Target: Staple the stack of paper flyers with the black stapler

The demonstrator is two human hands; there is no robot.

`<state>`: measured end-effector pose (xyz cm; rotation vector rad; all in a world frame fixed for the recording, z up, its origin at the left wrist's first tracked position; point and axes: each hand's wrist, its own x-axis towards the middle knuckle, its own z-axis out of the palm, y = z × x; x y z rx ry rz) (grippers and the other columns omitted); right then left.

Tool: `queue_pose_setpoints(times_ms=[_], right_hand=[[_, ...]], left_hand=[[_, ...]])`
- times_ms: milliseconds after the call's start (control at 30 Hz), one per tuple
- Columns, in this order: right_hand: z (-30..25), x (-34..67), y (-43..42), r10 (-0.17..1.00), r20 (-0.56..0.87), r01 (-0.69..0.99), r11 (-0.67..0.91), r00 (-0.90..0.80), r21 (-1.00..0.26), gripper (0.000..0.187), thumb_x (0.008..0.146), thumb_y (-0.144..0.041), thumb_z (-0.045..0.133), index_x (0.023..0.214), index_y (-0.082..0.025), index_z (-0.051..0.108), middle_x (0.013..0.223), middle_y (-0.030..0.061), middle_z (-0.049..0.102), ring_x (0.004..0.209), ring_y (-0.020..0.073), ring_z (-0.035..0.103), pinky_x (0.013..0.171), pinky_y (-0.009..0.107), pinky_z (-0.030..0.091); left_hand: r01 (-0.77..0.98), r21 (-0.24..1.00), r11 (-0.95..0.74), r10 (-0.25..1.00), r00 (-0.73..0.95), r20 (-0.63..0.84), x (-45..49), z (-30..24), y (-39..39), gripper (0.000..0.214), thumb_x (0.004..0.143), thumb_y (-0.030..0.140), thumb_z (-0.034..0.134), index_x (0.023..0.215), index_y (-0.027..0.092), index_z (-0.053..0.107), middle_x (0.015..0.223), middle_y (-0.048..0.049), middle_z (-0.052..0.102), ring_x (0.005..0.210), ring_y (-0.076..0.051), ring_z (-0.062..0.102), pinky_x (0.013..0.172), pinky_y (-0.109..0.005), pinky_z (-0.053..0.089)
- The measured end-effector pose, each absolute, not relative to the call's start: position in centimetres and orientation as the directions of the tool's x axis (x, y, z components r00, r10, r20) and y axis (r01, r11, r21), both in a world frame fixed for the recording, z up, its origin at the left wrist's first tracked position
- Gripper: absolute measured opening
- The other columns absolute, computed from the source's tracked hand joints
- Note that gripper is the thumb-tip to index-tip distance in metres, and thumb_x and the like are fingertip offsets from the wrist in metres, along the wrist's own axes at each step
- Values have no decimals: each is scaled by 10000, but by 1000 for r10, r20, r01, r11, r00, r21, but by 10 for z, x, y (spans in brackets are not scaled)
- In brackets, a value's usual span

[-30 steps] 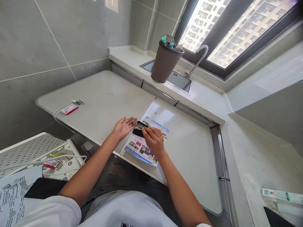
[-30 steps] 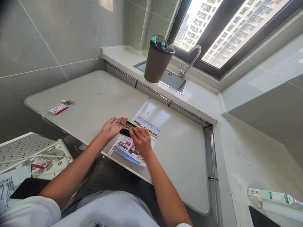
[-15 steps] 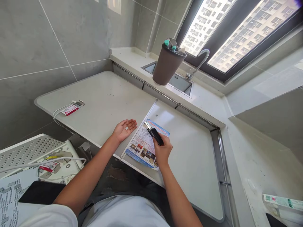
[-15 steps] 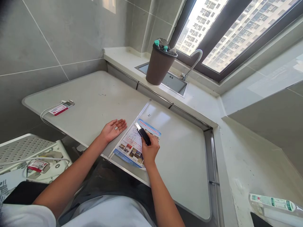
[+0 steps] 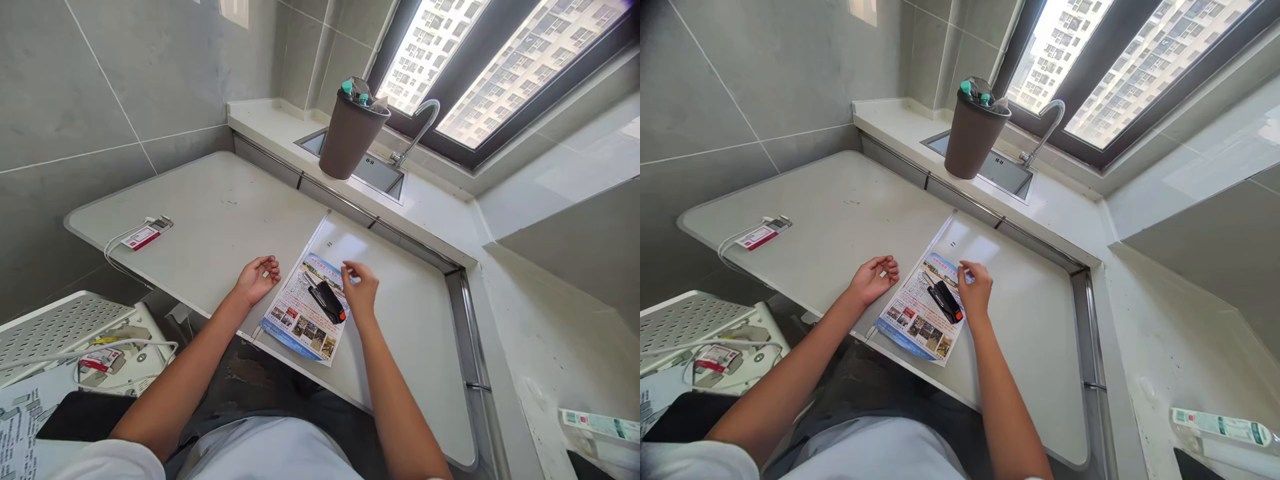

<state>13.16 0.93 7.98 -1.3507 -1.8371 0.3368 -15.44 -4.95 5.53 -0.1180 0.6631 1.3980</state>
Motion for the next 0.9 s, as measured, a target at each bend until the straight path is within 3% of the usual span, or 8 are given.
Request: queue_pose_setpoints(times_ms=[67, 133, 200, 400, 600, 667, 767, 900], right_hand=[[89, 117, 54, 922, 339, 747, 356, -184, -561, 277, 981, -227, 641, 1164, -194, 846, 1097, 105, 813, 954, 254, 726, 967, 411, 597], [90, 100, 94, 947, 209, 829, 316, -245, -462, 391, 989, -201, 623, 1337, -179, 798, 1320, 135, 776, 1135, 265, 715, 1082, 406, 563], [86, 86, 122, 950, 160, 839, 313, -270, -445, 400, 961, -172, 645, 1325, -180, 809, 1413, 145, 748, 1259, 281, 685, 1144, 400, 527], [69, 78, 142, 945, 84, 841, 321, -317, -436, 307, 859, -31, 604, 900, -173, 872, 1082, 133, 844, 1089, 265, 749, 1062, 349, 534], [84, 86, 116, 953, 157, 817, 302, -258, -492, 403, 826, -24, 541, 1037, -115, 872, 1012, 129, 864, 960, 241, 774, 986, 369, 588], [98, 76, 93, 935, 210, 764, 355, -286, -540, 393, 858, -65, 564, 1093, -150, 867, 1051, 92, 869, 949, 210, 784, 987, 339, 601], [118, 46, 49, 786, 339, 492, 597, -517, -634, 341, 908, -85, 584, 1093, -189, 852, 1020, 34, 856, 890, 181, 786, 918, 319, 626], [129, 5, -3, 626, 290, 494, 763, -723, -417, 290, 951, -20, 600, 1013, -187, 829, 923, 2, 807, 888, 181, 742, 841, 309, 578]], left_hand=[[-930, 311, 196, 875, 23, -484, -155, 53, -48, 162, 1017, 105, 535, 897, 140, 640, 744, -13, 563, 604, -130, 559, 566, -271, 480], [-926, 319, 204, 876, 28, -481, -155, 52, -47, 162, 1023, 116, 536, 899, 143, 637, 748, -10, 562, 610, -131, 568, 577, -276, 486], [-921, 321, 220, 874, 40, -484, -155, 50, -47, 159, 1027, 131, 543, 899, 146, 636, 758, -11, 575, 611, -130, 575, 580, -279, 484], [-920, 331, 212, 877, 30, -479, -154, 49, -49, 78, 980, 130, 612, 918, 145, 657, 776, -18, 605, 608, -130, 572, 569, -283, 465], [-919, 331, 217, 886, 43, -461, -155, 50, -49, 105, 984, 120, 601, 900, 140, 660, 758, -17, 592, 608, -133, 576, 576, -281, 481], [-916, 329, 228, 889, 59, -453, -155, 50, -48, 127, 984, 111, 592, 877, 142, 655, 734, -14, 576, 600, -130, 569, 582, -272, 496], [-908, 353, 228, 885, 42, -463, -154, 51, -46, 153, 1005, 115, 563, 894, 136, 667, 730, -32, 611, 630, -144, 619, 648, -281, 576], [-892, 379, 247, 871, 33, -490, -150, 53, -49, 185, 1047, 138, 530, 945, 135, 685, 782, -67, 717, 680, -165, 707, 655, -269, 612]])
